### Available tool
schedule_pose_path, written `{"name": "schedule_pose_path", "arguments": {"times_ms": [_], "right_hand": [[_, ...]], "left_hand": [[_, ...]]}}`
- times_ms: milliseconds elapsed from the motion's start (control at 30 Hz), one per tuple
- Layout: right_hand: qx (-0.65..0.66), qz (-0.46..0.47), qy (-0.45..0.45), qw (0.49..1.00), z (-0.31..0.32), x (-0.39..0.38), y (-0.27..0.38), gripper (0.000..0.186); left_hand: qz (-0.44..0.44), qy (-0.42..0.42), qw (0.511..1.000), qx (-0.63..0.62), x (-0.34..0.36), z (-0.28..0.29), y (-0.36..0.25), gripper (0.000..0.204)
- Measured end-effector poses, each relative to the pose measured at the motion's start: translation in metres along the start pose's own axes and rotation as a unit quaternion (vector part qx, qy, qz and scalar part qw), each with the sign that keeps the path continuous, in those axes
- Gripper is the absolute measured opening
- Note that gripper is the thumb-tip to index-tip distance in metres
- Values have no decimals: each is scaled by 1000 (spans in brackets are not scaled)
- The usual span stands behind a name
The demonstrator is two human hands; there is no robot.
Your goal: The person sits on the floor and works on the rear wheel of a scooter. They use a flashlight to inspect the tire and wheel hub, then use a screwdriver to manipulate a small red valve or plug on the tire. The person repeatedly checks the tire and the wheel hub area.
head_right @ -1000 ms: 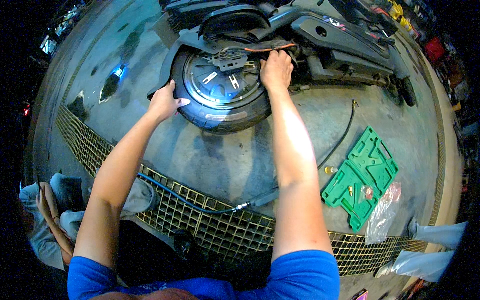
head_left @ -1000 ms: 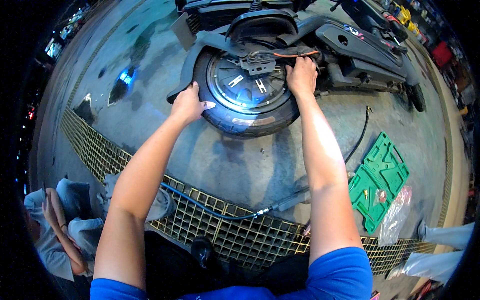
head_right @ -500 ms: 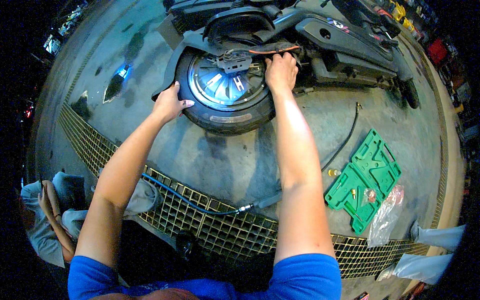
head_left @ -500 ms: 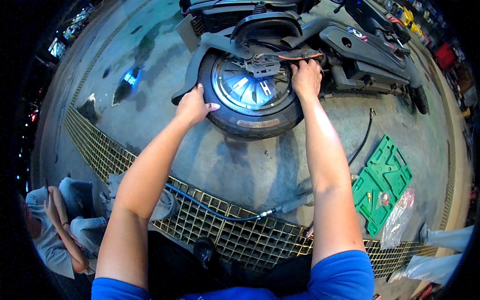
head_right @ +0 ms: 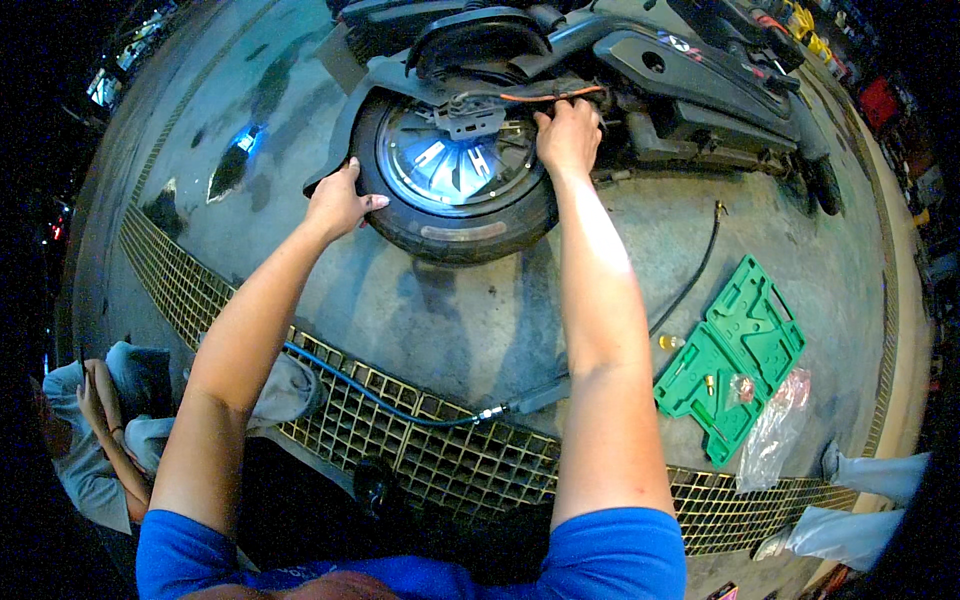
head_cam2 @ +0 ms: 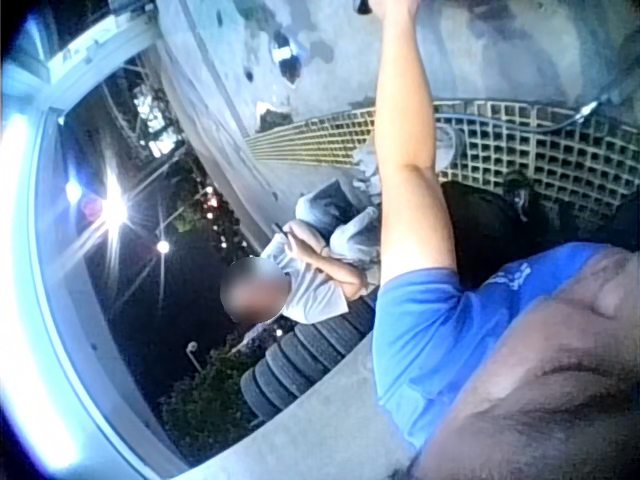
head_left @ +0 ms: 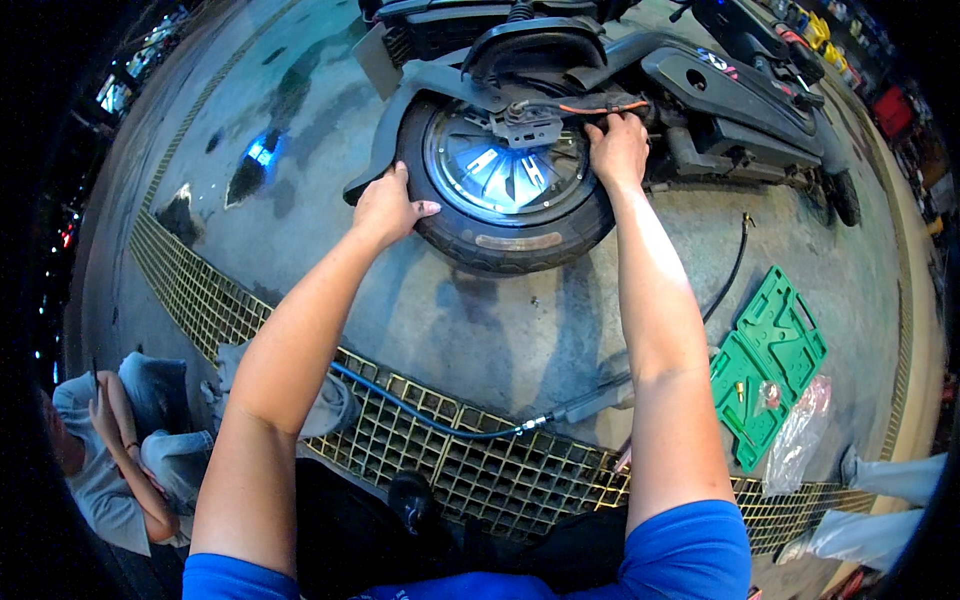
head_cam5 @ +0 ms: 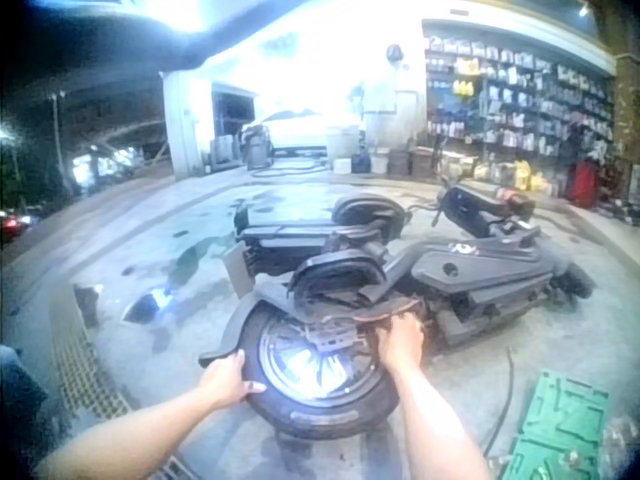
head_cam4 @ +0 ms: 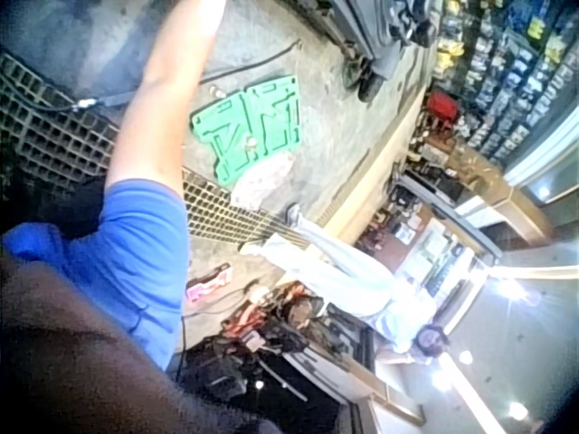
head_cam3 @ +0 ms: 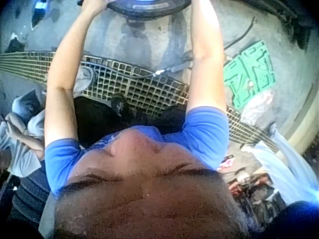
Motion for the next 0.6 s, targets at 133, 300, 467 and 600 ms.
{"name": "schedule_pose_path", "arguments": {"times_ms": [133, 300, 467, 600], "right_hand": [[1, -11, 1, 1000, 4, -1, 5, 39], [20, -23, 48, 998, 2, 3, -2, 43], [33, -25, 43, 998, 4, 0, 2, 40], [33, -23, 50, 998, 2, 2, -5, 40]], "left_hand": [[-26, -24, 999, 22, -1, -2, 4, 89], [21, 25, 999, 13, -1, 5, -8, 88], [23, 32, 999, 13, -1, 3, -2, 86], [18, 24, 1000, -9, -4, 7, -13, 88]]}}
Point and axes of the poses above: each hand's wrist, its own x-axis towards the middle knuckle, its own z-axis out of the back of the hand, y = z × x, the point moved 2 cm from there along x, towards the middle knuckle, and after that the axes turned 12 degrees about -x, right-handed, at the moved point
